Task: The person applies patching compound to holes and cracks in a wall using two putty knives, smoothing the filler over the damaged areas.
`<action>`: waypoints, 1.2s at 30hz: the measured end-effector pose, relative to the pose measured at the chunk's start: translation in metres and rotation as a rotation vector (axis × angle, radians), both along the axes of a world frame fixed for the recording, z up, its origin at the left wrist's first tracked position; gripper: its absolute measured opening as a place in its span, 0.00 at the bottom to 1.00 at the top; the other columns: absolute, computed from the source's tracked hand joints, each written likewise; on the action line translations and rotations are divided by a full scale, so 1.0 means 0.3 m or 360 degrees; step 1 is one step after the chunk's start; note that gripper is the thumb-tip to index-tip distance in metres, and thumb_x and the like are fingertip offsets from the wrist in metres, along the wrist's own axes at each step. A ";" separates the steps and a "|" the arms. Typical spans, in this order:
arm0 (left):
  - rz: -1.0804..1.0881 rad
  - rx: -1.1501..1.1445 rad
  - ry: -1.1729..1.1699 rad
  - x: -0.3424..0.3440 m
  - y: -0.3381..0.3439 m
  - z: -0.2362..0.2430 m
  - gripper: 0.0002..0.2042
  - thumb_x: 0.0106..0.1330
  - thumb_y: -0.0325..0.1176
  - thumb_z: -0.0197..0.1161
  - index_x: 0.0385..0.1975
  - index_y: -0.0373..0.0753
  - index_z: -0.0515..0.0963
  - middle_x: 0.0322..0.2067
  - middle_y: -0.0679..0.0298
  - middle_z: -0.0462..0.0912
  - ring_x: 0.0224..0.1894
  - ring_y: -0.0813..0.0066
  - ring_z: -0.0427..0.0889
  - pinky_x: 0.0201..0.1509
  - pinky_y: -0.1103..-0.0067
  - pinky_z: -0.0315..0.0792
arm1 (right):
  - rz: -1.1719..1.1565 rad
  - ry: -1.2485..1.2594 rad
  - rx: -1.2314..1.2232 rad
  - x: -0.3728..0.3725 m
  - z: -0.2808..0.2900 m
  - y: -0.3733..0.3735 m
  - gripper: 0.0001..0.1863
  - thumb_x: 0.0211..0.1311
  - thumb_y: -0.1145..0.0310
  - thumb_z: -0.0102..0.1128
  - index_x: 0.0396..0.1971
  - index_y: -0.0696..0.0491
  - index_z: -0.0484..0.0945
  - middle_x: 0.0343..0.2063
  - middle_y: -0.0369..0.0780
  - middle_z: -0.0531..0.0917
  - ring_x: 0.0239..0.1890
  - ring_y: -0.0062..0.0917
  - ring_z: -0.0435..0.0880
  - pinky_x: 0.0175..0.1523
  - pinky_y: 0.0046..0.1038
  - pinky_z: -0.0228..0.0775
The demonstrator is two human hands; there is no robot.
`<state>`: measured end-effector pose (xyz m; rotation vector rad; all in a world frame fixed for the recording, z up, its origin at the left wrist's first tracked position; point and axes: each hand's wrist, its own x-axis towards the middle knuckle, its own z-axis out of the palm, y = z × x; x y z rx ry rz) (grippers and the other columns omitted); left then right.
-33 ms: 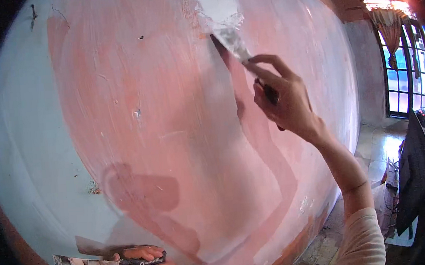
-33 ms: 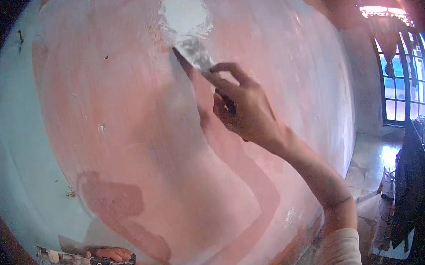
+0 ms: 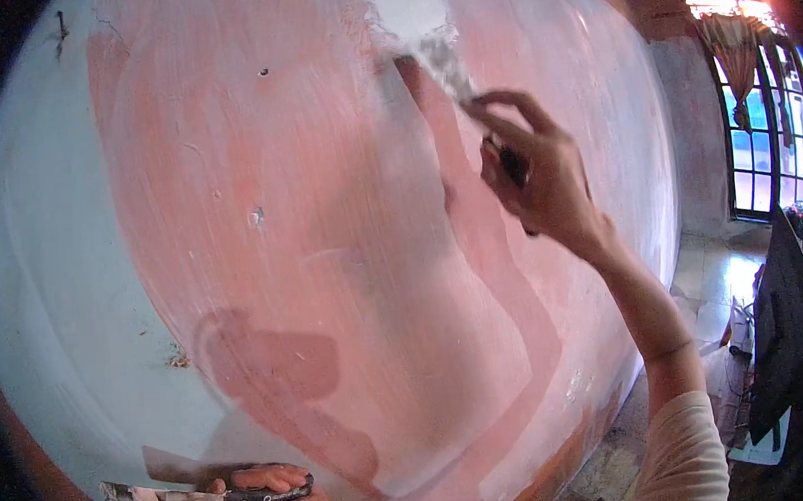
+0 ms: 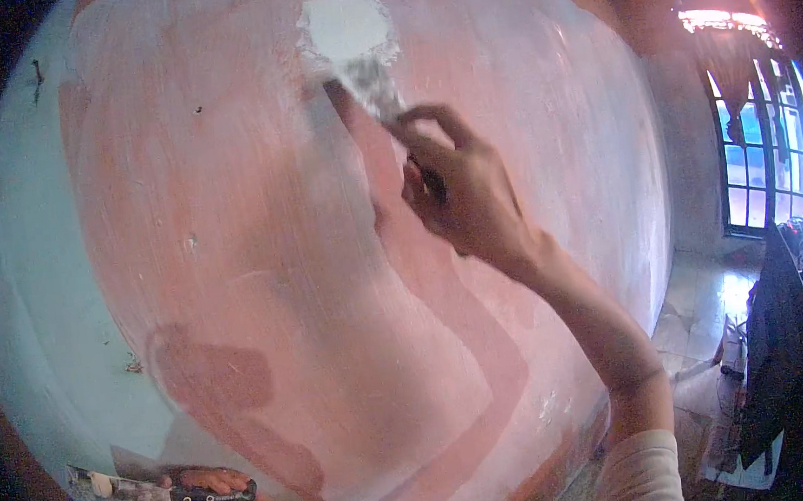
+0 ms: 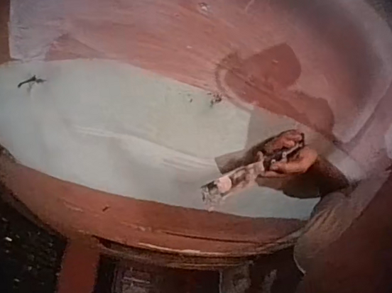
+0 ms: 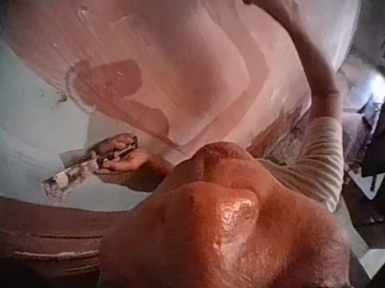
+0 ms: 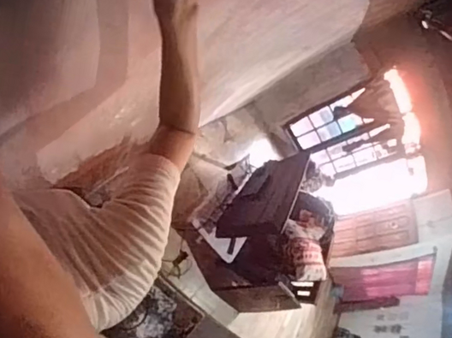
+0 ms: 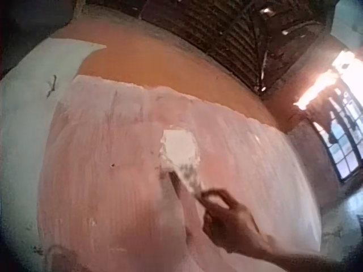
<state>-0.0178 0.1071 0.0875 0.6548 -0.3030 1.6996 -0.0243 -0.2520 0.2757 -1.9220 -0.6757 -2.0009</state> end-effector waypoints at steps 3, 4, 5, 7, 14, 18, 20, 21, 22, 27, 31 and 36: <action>0.0227 0.0176 0.0044 -0.007 0.011 0.000 0.27 0.74 0.45 0.38 0.64 0.30 0.53 0.63 0.47 0.60 0.60 0.62 0.68 0.57 0.68 0.69 | -0.0019 -0.0061 0.0074 0.010 0.134 -0.041 0.20 0.56 0.80 0.56 0.51 0.56 0.76 0.49 0.43 0.77 0.21 0.16 0.78 0.27 0.24 0.74; 0.0227 0.0207 0.0062 0.007 0.045 -0.034 0.27 0.74 0.45 0.38 0.64 0.30 0.53 0.63 0.46 0.60 0.60 0.60 0.68 0.58 0.68 0.69 | -0.0062 -0.0245 0.0003 0.013 0.181 -0.062 0.19 0.57 0.79 0.56 0.51 0.56 0.77 0.48 0.43 0.77 0.21 0.16 0.78 0.27 0.24 0.74; 0.0243 0.0228 0.0077 0.033 0.091 -0.082 0.26 0.74 0.44 0.38 0.64 0.31 0.54 0.63 0.46 0.59 0.60 0.59 0.68 0.58 0.68 0.69 | -0.0056 -0.0257 0.0002 0.033 0.227 -0.074 0.19 0.57 0.79 0.56 0.51 0.56 0.77 0.48 0.43 0.77 0.21 0.16 0.78 0.27 0.24 0.74; 0.0265 0.0272 0.0123 0.063 0.141 -0.131 0.26 0.74 0.44 0.38 0.64 0.33 0.54 0.63 0.45 0.59 0.60 0.56 0.68 0.59 0.67 0.69 | -0.0026 -0.0315 -0.0044 0.081 0.276 -0.090 0.18 0.59 0.78 0.55 0.50 0.57 0.77 0.48 0.44 0.77 0.21 0.17 0.78 0.28 0.24 0.75; 0.0847 0.0285 0.0216 0.004 0.012 -0.014 0.26 0.73 0.46 0.37 0.63 0.32 0.55 0.48 0.48 0.73 0.42 0.64 0.78 0.43 0.76 0.76 | -0.0050 -0.0070 -0.0063 0.090 0.069 -0.047 0.19 0.59 0.79 0.56 0.52 0.56 0.76 0.49 0.43 0.76 0.22 0.19 0.80 0.26 0.24 0.75; 0.0129 0.0556 0.0041 -0.008 0.040 -0.014 0.27 0.73 0.46 0.38 0.62 0.31 0.55 0.36 0.56 0.76 0.32 0.72 0.75 0.36 0.78 0.74 | 0.0054 0.0069 -0.0073 0.022 -0.025 -0.059 0.20 0.53 0.81 0.58 0.49 0.56 0.76 0.46 0.44 0.75 0.22 0.22 0.80 0.27 0.23 0.76; 0.0293 -0.0097 -0.0033 -0.026 -0.039 0.080 0.27 0.72 0.47 0.39 0.62 0.31 0.55 0.24 0.64 0.71 0.20 0.78 0.67 0.28 0.83 0.71 | 0.0169 -0.0140 -0.0025 0.039 0.040 -0.109 0.19 0.57 0.81 0.54 0.50 0.55 0.76 0.41 0.40 0.75 0.20 0.15 0.75 0.24 0.19 0.72; 0.0286 -0.0094 -0.0038 -0.034 -0.032 0.071 0.27 0.72 0.47 0.39 0.62 0.31 0.55 0.24 0.64 0.71 0.20 0.78 0.67 0.28 0.83 0.71 | 0.0039 -0.0177 -0.0088 0.023 0.092 -0.144 0.19 0.59 0.82 0.51 0.51 0.55 0.76 0.37 0.38 0.75 0.20 0.12 0.73 0.23 0.17 0.70; 0.0011 0.0239 -0.0006 -0.030 -0.018 0.051 0.28 0.72 0.48 0.40 0.62 0.31 0.55 0.24 0.63 0.72 0.19 0.78 0.67 0.27 0.84 0.70 | 0.0217 -0.0011 0.0174 0.034 0.150 -0.181 0.22 0.57 0.83 0.53 0.53 0.54 0.75 0.39 0.41 0.77 0.20 0.17 0.75 0.24 0.20 0.72; -0.0020 -0.0407 -0.0180 -0.055 -0.123 0.155 0.28 0.71 0.49 0.42 0.61 0.32 0.57 0.16 0.68 0.63 0.11 0.81 0.57 0.16 0.87 0.60 | -0.0085 -0.0633 -0.0334 0.132 0.365 -0.290 0.24 0.58 0.82 0.54 0.55 0.49 0.74 0.52 0.43 0.76 0.30 0.23 0.81 0.34 0.27 0.74; -0.0141 0.0145 -0.0107 -0.049 -0.060 0.057 0.27 0.70 0.46 0.44 0.62 0.33 0.58 0.19 0.68 0.64 0.14 0.81 0.60 0.17 0.86 0.61 | -0.0111 -0.0847 -0.0425 0.143 0.409 -0.371 0.28 0.56 0.85 0.50 0.57 0.46 0.71 0.56 0.45 0.73 0.45 0.37 0.81 0.46 0.31 0.76; 0.0217 -0.0219 -0.0067 0.038 0.055 -0.031 0.25 0.73 0.44 0.40 0.65 0.38 0.57 0.43 0.59 0.76 0.37 0.76 0.75 0.36 0.87 0.73 | -0.0307 -0.0721 -0.0625 0.189 0.447 -0.452 0.28 0.57 0.78 0.54 0.59 0.40 0.70 0.59 0.36 0.72 0.52 0.36 0.76 0.57 0.34 0.71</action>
